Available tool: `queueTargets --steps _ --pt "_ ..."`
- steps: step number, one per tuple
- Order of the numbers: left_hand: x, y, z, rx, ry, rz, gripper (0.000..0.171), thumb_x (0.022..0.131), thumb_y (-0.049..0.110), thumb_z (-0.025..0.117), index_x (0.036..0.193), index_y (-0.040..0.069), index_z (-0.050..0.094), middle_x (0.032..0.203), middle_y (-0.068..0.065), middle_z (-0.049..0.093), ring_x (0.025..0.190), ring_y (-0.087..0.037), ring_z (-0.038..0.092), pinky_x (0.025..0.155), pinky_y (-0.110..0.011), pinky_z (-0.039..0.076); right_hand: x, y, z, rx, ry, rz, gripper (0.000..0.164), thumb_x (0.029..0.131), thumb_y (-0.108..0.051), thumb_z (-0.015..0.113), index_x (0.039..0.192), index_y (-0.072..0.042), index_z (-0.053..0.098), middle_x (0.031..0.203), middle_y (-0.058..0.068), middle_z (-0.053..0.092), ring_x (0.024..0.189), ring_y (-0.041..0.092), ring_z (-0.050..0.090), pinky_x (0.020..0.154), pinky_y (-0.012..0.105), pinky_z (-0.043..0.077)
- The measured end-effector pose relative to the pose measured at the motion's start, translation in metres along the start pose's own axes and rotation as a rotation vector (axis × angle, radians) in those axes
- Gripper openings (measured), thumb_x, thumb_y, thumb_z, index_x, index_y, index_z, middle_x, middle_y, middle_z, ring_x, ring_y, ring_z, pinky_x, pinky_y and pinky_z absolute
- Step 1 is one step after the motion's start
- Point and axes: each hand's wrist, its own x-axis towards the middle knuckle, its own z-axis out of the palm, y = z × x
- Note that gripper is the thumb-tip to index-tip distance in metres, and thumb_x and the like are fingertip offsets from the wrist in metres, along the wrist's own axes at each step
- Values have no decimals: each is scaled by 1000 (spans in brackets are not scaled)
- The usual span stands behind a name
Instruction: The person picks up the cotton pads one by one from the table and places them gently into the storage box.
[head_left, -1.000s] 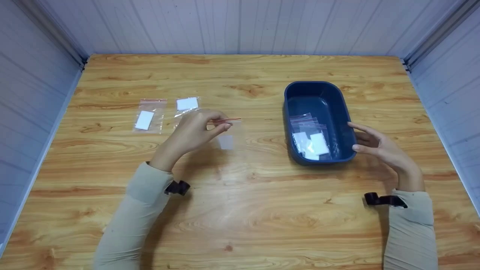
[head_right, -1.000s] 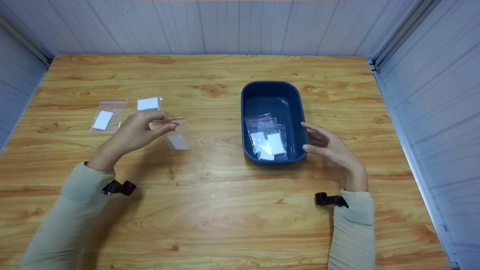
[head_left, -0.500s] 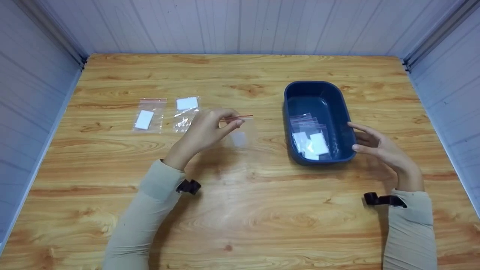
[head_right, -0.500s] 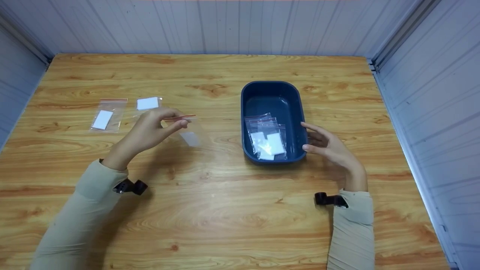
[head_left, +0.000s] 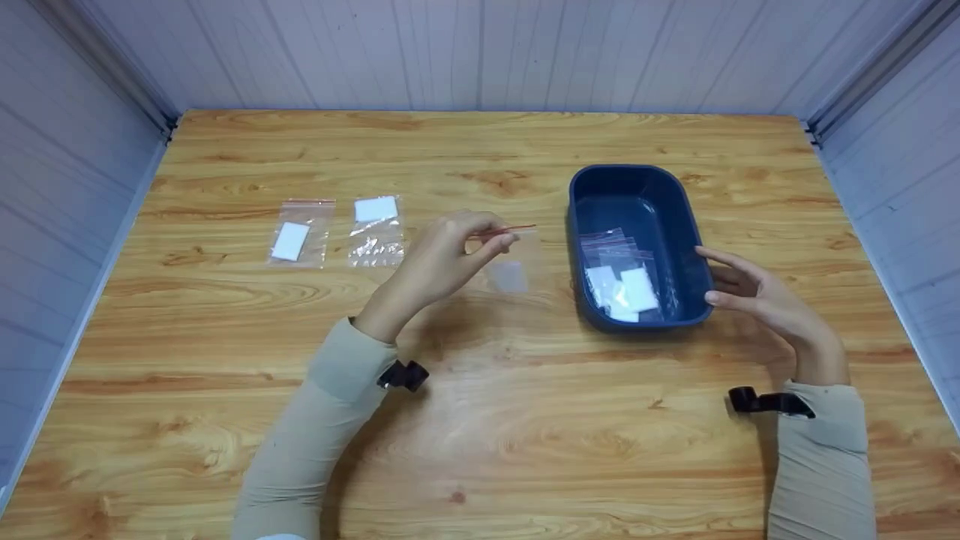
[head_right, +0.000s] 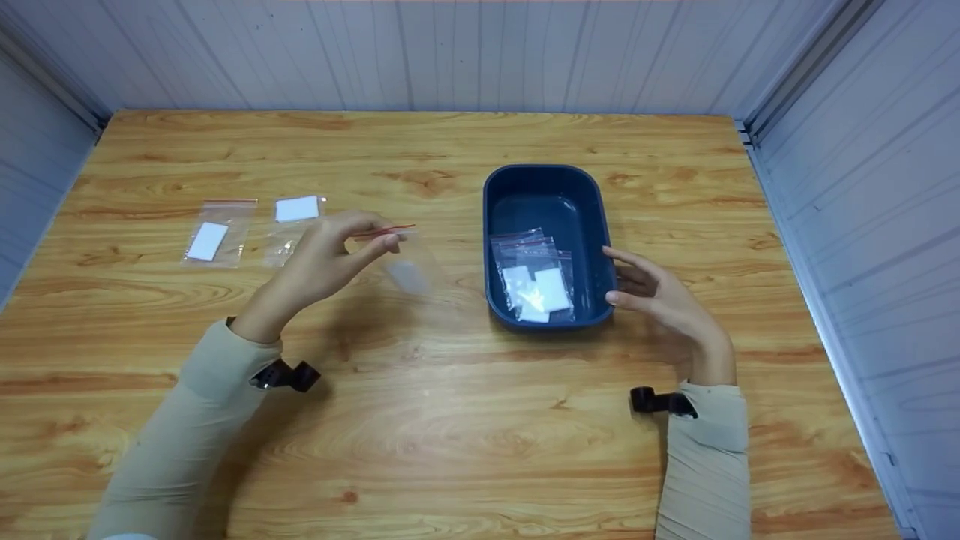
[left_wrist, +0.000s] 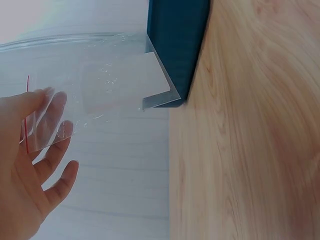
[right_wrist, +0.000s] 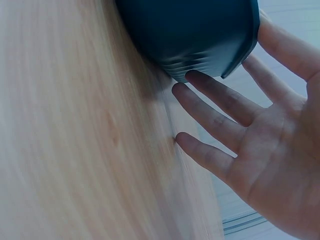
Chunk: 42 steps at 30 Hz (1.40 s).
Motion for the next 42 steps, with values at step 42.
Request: queueTargets --steps 42 --pt "51 62 45 -142 40 149 22 102 30 57 107 16 73 100 10 71 84 -2 60 78 -25 47 1 1 0 1 -11 -32 61 100 -2 57 155 -11 33 146 4 46 122 6 52 92 19 47"
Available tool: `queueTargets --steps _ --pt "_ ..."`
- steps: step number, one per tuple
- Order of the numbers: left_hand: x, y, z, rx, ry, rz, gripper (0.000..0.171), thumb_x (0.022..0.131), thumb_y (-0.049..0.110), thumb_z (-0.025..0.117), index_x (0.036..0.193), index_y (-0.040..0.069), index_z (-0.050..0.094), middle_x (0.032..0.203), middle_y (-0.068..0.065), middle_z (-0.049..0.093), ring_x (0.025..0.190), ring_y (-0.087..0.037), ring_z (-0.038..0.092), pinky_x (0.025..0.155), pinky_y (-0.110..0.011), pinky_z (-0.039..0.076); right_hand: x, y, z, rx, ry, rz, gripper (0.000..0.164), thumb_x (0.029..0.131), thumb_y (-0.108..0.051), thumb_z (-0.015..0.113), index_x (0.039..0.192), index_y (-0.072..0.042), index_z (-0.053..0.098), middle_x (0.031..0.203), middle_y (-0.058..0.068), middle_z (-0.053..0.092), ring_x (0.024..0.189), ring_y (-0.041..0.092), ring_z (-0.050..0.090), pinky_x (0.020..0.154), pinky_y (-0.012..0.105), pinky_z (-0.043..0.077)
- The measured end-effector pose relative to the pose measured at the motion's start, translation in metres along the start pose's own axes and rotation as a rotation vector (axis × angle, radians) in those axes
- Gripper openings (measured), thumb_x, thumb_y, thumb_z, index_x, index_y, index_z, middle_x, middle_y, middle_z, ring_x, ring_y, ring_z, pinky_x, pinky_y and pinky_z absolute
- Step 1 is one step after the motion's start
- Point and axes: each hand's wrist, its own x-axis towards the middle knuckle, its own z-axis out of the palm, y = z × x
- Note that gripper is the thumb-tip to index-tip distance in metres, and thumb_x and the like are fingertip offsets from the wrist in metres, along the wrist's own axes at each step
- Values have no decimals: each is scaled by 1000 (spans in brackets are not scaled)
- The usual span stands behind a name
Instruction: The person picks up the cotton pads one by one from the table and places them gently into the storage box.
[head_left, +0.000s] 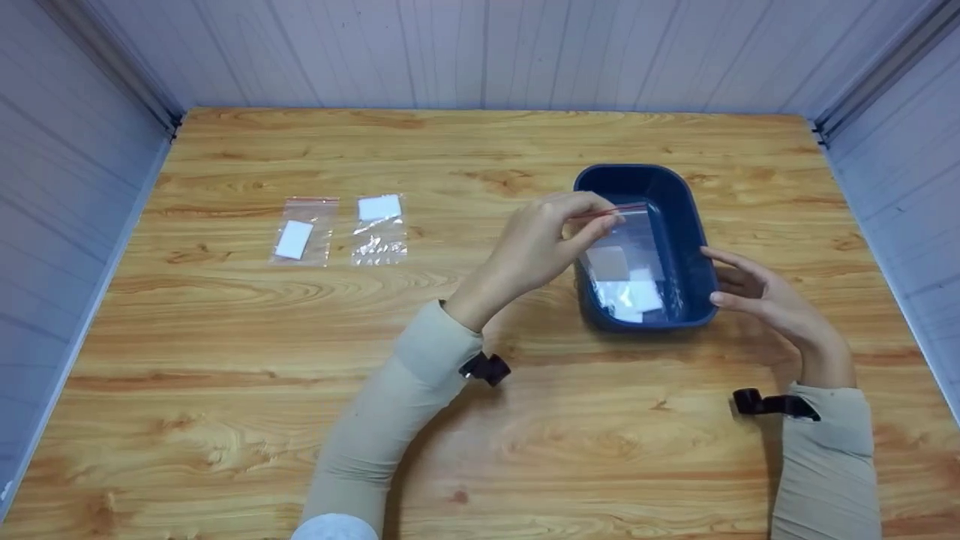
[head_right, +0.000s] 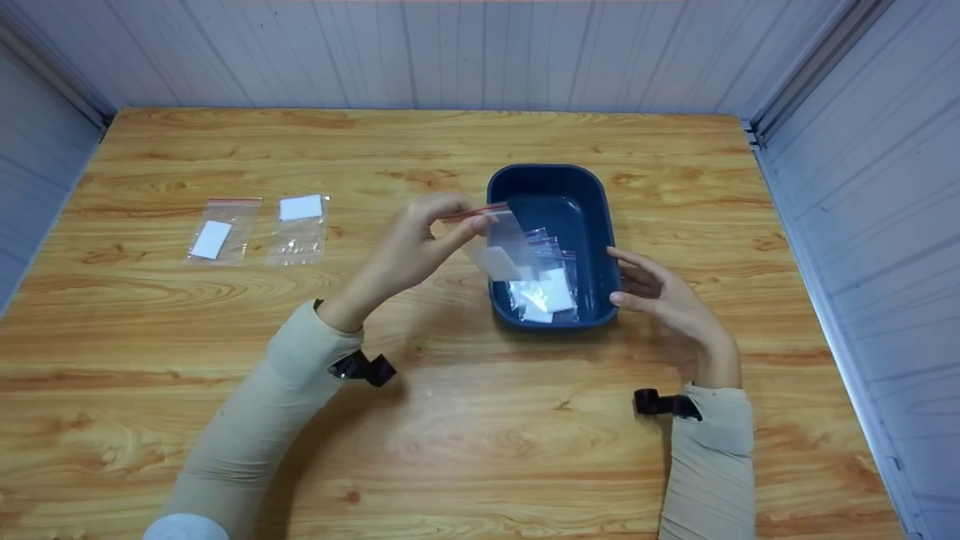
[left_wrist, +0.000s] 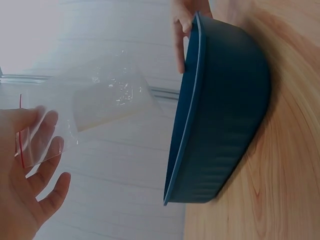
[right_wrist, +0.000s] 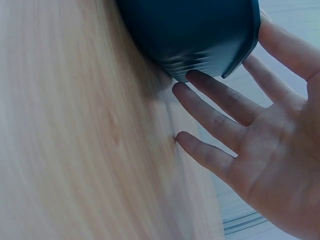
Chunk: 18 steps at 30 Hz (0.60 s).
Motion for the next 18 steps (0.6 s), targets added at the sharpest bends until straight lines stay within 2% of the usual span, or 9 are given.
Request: queueTargets --steps 3,6,10,14,18 --pt "4 2 5 -22 -14 -13 23 102 31 56 109 17 73 102 10 70 84 -1 60 78 -22 47 0 0 0 -10 5 1 60 100 -3 57 154 -11 34 146 5 46 122 6 52 92 18 47" --pt "7 2 10 -32 -21 -19 23 102 31 56 109 17 73 105 10 70 93 1 61 85 -17 45 0 0 0 -15 8 7 60 100 -4 58 155 -12 34 146 4 46 121 5 52 92 18 47" --pt "9 1 16 -36 -25 -26 23 102 32 57 110 18 73 108 10 70 100 1 61 90 -18 44 1 0 0 -14 10 15 60 100 -4 58 155 -12 34 146 5 46 122 5 52 92 18 47" --pt "10 0 23 -39 -30 -33 23 101 34 57 110 20 74 109 10 70 101 2 61 89 -19 46 1 -1 0 -13 9 21 60 100 -4 58 155 -12 34 148 9 44 122 5 52 91 19 48" --pt "11 -2 31 -31 -23 -8 22 101 33 58 109 20 74 106 10 71 98 1 62 84 -18 47 1 -1 0 -4 3 32 61 100 -4 57 155 -13 33 149 14 41 122 4 51 91 20 49"
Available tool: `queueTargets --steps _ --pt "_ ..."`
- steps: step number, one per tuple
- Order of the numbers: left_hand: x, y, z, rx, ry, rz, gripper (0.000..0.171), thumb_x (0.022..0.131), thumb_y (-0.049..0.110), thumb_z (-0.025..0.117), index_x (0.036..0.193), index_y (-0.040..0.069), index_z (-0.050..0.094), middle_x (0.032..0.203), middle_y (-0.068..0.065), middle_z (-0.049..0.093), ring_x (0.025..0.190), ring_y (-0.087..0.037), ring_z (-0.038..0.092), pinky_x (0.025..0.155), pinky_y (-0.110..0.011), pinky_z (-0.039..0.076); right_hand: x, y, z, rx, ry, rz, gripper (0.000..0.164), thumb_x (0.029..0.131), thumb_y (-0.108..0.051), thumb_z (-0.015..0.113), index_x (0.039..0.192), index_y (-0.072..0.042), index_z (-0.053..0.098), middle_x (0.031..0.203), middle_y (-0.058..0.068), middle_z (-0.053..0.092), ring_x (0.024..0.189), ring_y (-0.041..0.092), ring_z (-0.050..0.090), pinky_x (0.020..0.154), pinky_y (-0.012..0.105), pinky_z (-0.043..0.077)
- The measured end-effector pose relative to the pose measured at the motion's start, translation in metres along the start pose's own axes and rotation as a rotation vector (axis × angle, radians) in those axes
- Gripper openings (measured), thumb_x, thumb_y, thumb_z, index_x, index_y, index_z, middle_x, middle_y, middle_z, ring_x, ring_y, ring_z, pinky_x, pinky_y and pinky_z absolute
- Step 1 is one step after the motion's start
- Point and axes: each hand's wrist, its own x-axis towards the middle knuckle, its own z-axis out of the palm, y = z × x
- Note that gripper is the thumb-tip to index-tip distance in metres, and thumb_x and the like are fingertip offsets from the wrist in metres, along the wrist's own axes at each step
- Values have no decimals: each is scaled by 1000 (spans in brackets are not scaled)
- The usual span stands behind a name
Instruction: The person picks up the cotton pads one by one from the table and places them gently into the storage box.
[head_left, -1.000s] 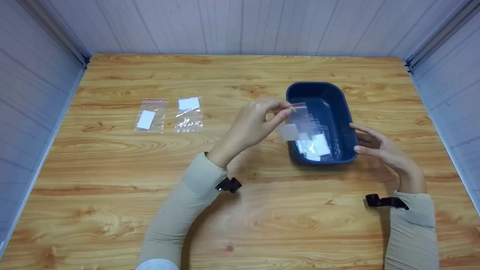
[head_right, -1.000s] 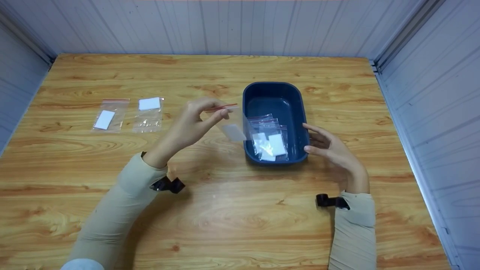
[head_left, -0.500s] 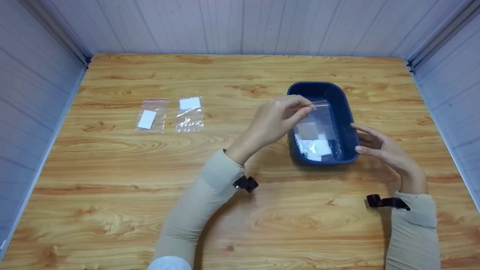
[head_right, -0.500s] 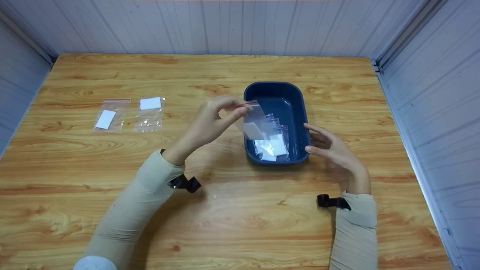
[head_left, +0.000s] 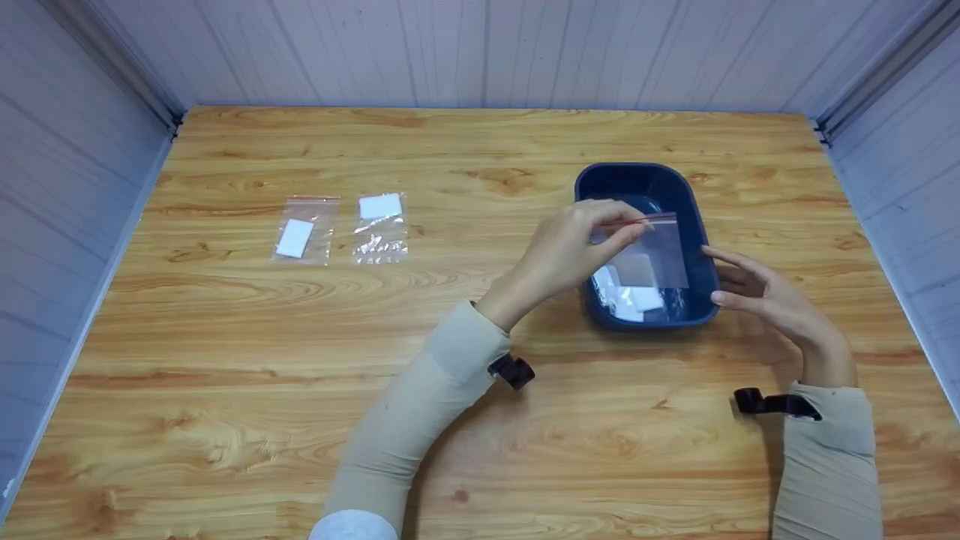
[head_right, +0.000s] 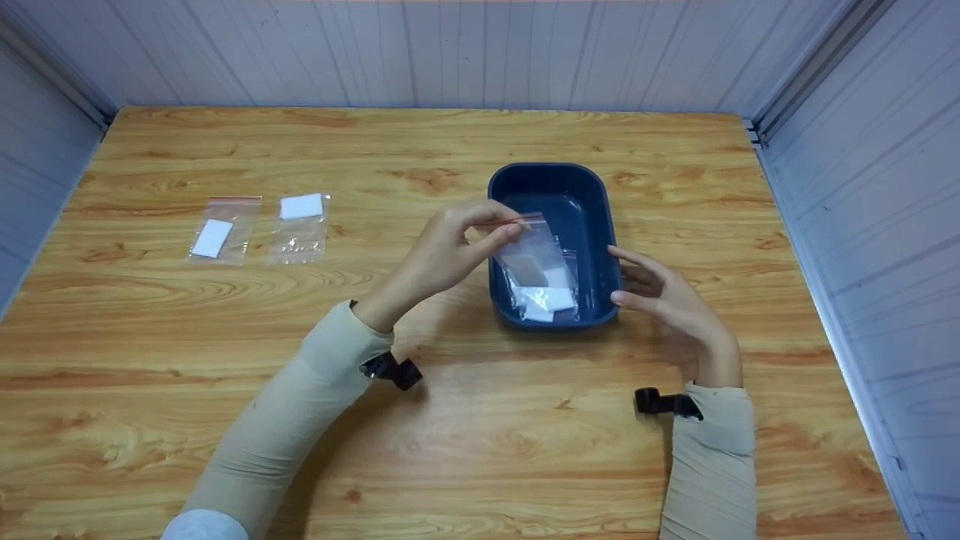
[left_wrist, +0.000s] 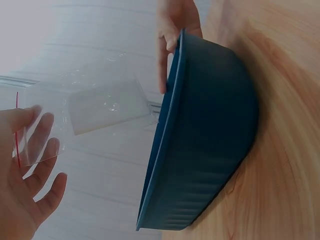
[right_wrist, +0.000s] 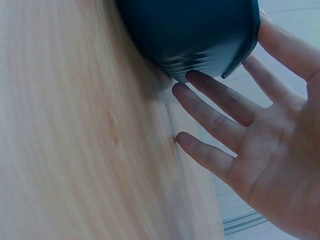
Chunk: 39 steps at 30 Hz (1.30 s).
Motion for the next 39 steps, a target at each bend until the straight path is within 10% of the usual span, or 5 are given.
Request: queueTargets --steps 24,33,39 --pt "2 -12 32 5 -165 -127 25 101 36 56 112 21 73 101 12 68 97 1 59 88 -21 48 0 -1 0 -43 2 29 61 100 -8 58 156 -16 33 152 27 34 124 5 47 92 17 46" --pt "1 -21 37 10 -198 -107 23 101 32 59 112 18 74 97 12 68 90 1 58 83 -20 48 0 1 0 15 -7 -5 61 100 -3 57 155 -12 33 140 -1 49 121 6 52 91 19 48" --pt "4 -24 39 25 -238 -132 23 101 31 59 114 19 72 99 12 68 91 -1 58 82 -15 45 0 -1 1 -27 12 28 62 100 -8 59 155 -14 33 147 10 44 122 4 49 91 17 47"
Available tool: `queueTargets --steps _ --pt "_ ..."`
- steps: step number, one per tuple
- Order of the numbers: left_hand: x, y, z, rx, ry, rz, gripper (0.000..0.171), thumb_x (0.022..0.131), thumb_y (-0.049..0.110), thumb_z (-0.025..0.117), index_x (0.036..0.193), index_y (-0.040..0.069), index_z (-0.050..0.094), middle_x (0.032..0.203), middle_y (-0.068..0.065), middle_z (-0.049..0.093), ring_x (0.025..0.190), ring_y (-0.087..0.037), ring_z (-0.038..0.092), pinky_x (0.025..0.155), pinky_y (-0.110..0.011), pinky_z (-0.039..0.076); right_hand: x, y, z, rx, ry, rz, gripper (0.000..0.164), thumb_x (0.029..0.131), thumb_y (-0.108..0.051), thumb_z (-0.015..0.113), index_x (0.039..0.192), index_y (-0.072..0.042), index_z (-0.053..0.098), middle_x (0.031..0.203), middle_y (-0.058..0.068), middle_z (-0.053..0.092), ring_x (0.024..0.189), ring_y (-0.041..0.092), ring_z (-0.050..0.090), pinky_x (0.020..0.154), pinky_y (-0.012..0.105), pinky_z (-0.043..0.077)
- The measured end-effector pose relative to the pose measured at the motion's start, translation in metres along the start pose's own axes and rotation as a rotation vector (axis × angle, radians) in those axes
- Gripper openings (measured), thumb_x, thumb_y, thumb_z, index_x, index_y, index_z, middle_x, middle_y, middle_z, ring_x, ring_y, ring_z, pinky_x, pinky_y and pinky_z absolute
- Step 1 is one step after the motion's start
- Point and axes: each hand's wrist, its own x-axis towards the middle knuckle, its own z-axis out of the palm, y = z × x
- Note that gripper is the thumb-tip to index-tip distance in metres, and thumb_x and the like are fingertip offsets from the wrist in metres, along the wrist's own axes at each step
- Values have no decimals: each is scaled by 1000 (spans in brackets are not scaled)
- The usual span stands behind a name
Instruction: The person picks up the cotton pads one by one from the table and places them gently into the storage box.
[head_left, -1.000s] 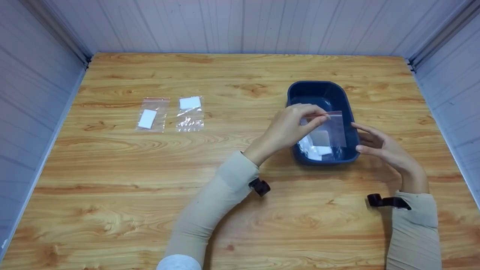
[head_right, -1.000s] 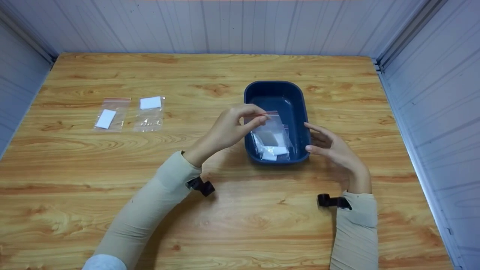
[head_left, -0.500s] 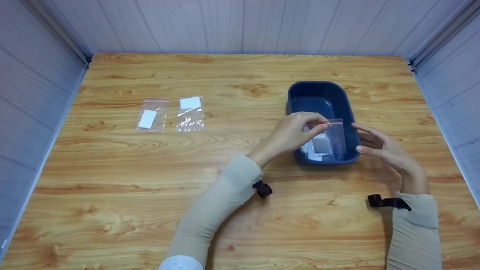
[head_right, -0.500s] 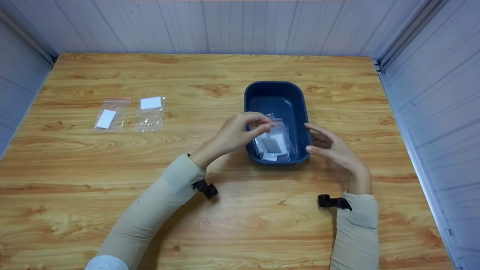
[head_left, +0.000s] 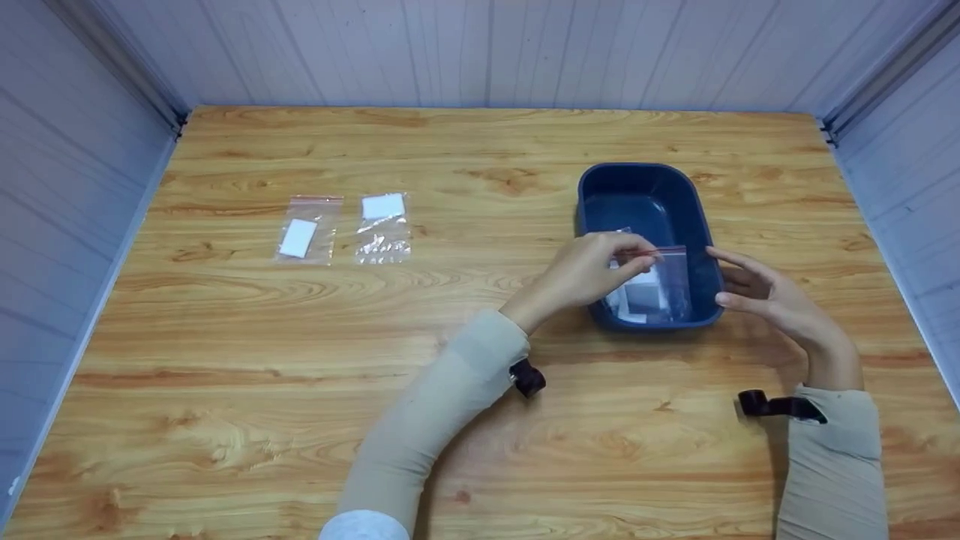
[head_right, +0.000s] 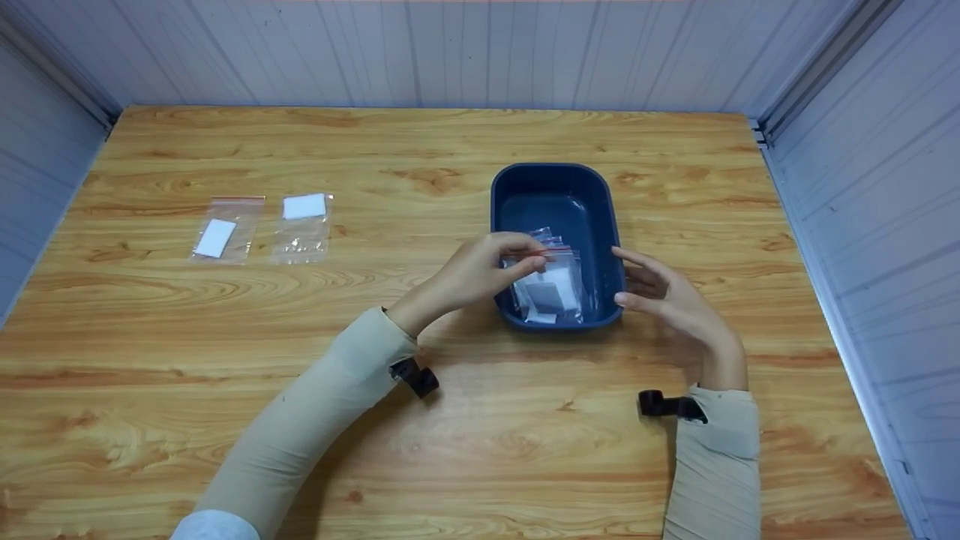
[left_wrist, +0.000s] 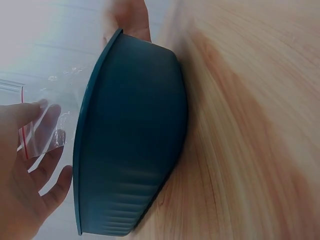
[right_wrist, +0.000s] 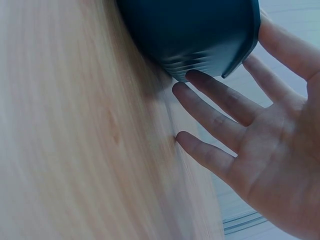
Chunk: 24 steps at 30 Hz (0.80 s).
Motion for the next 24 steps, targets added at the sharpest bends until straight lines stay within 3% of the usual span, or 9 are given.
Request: queueTargets --steps 10,16,24 --pt "10 -6 1 15 -22 -34 21 101 29 60 116 19 71 105 12 68 96 0 58 84 -16 44 -1 -1 0 8 -3 6 62 100 -7 59 156 -15 32 152 16 38 122 3 47 91 17 46" --pt "15 -10 -1 48 -19 -29 23 101 28 60 118 18 71 107 9 68 95 -3 58 82 -17 44 -1 0 0 39 -15 -13 61 100 -5 57 155 -14 33 148 6 43 122 3 49 91 18 47" --pt "16 -14 -3 92 42 5 30 99 30 62 126 18 67 117 6 67 102 -4 59 87 -16 44 1 3 -1 85 -33 -55 61 99 1 55 155 -10 33 142 -3 47 122 6 51 91 20 49"
